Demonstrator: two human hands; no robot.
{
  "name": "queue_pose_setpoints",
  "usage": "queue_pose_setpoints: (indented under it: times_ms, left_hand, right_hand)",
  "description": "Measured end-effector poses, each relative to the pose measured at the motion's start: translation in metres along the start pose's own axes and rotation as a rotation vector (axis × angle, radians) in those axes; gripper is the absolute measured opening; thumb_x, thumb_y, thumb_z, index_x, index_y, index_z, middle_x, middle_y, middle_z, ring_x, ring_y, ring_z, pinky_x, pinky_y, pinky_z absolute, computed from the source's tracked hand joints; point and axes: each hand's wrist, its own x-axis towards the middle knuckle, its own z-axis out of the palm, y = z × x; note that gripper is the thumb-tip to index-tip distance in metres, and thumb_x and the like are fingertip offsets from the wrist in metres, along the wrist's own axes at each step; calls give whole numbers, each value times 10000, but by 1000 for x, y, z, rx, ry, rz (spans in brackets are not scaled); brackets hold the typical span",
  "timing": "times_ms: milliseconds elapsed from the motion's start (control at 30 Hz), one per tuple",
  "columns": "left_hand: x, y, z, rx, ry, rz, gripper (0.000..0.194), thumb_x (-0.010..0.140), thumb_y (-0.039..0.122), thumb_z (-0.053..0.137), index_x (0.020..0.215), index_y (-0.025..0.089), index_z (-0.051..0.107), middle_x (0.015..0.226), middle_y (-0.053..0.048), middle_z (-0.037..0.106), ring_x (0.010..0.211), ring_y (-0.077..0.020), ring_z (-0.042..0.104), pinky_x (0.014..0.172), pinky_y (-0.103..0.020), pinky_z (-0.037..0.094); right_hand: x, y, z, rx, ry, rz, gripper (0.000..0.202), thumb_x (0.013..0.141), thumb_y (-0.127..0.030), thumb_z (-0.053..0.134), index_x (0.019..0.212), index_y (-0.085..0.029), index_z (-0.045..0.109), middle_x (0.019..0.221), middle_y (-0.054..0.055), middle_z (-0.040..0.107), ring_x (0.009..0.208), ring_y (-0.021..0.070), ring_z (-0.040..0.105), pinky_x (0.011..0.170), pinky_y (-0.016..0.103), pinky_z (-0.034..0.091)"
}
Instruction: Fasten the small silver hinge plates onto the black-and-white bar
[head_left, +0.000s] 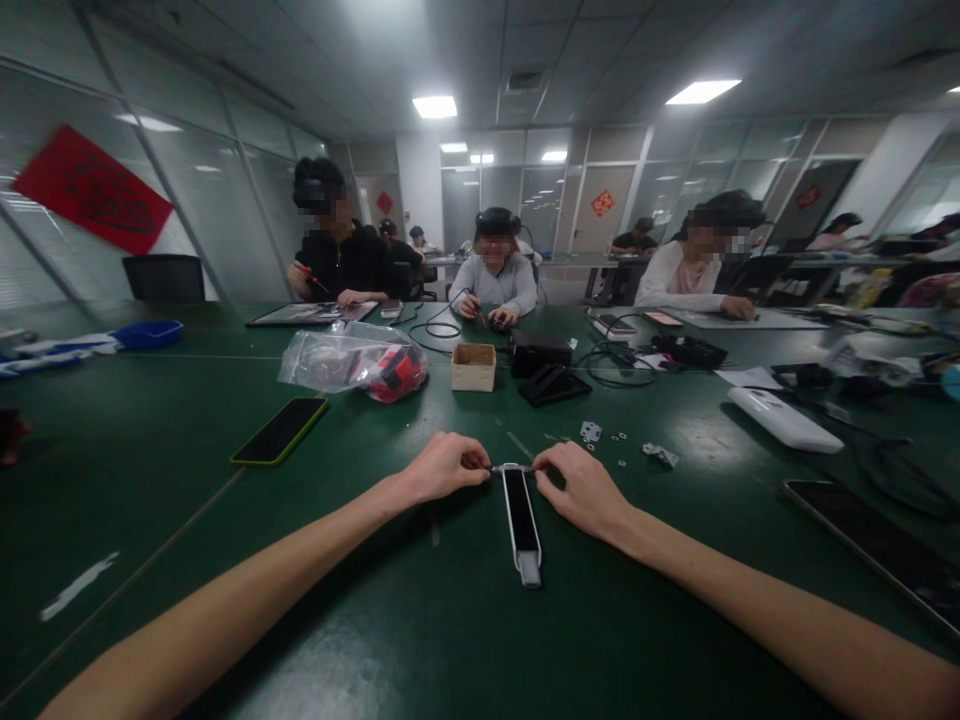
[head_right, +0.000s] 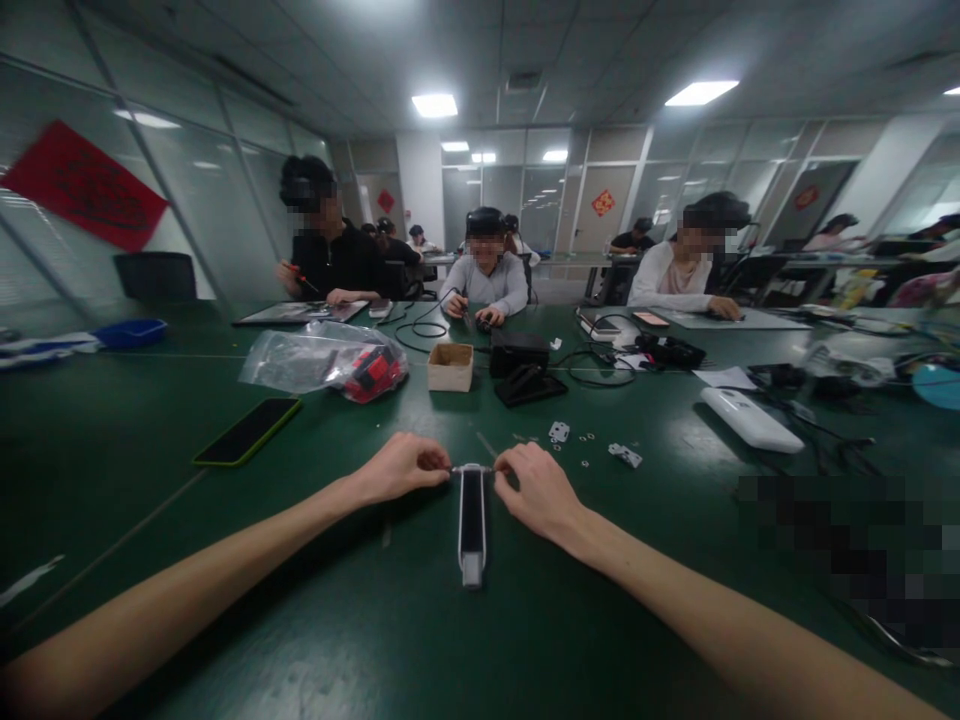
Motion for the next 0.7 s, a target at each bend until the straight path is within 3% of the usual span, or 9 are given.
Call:
queue_pose_setpoints:
  times_ms: [700]
  left_hand:
    - [-3, 3, 6, -3, 54, -22, 152, 771, 260, 619, 848, 161, 703, 779, -16, 707, 717, -147, 653, 671, -213, 495]
  right_hand:
    - [1, -3, -1, 69, -25, 19, 190, 875, -257, 456, 870, -182, 630, 888, 69, 609, 810, 198, 552, 714, 341, 475]
